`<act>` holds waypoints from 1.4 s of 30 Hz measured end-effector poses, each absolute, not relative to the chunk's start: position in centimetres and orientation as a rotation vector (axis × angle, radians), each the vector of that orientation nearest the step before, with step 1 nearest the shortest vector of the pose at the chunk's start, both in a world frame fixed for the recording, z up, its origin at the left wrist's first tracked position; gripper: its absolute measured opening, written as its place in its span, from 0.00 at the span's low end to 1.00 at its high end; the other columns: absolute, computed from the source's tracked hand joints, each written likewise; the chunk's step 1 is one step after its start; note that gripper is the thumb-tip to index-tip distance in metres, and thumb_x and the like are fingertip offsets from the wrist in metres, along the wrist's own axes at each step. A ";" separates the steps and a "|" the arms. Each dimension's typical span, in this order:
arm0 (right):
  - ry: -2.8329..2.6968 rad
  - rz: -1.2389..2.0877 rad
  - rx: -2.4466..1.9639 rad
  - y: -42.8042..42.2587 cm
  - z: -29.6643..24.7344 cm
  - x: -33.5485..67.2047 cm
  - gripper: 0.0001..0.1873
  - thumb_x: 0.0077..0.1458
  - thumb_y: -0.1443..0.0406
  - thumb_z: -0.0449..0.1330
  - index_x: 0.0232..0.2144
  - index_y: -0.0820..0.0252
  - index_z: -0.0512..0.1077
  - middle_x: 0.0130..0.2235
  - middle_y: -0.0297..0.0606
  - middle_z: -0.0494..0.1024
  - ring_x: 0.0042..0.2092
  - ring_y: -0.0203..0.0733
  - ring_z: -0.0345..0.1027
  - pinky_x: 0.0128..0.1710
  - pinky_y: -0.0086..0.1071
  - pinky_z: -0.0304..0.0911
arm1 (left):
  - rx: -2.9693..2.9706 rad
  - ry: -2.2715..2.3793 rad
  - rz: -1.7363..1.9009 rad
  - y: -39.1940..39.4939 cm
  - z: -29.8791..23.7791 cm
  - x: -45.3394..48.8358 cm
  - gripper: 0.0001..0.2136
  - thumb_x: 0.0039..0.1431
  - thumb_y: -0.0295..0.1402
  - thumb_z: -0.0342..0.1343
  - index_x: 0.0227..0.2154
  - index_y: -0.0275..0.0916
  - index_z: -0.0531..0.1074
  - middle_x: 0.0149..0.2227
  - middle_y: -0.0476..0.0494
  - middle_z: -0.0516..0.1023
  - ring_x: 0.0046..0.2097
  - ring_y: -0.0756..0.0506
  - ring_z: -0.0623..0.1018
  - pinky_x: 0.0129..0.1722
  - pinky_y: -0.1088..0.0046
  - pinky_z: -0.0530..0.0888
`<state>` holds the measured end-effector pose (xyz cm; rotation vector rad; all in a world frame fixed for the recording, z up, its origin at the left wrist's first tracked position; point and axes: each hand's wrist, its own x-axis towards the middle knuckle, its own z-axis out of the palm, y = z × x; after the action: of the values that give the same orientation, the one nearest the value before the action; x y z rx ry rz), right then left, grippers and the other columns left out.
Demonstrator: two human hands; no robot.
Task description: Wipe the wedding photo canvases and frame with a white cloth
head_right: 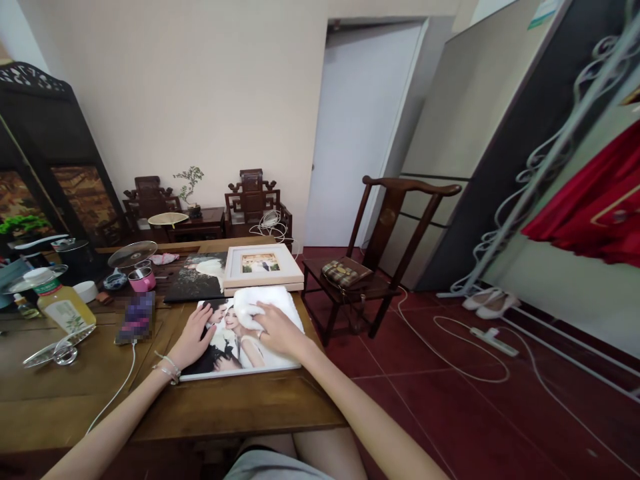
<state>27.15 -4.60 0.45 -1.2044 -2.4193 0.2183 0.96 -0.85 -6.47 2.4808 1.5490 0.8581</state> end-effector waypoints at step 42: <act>-2.433 0.355 -1.211 -11.3 1.2 26.2 0.13 0.50 0.69 0.56 0.37 0.62 0.77 0.58 0.45 0.67 0.61 0.51 0.55 0.60 0.44 0.50 | 2.509 1.544 0.804 -0.9 -6.5 1.4 0.20 0.65 0.31 0.38 0.57 0.32 0.61 0.61 0.32 0.61 0.64 0.39 0.56 0.60 0.52 0.59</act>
<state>26.16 -11.34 1.23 -1.2114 -2.4330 0.3552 1.38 -0.94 -6.50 2.5091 1.5437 0.8043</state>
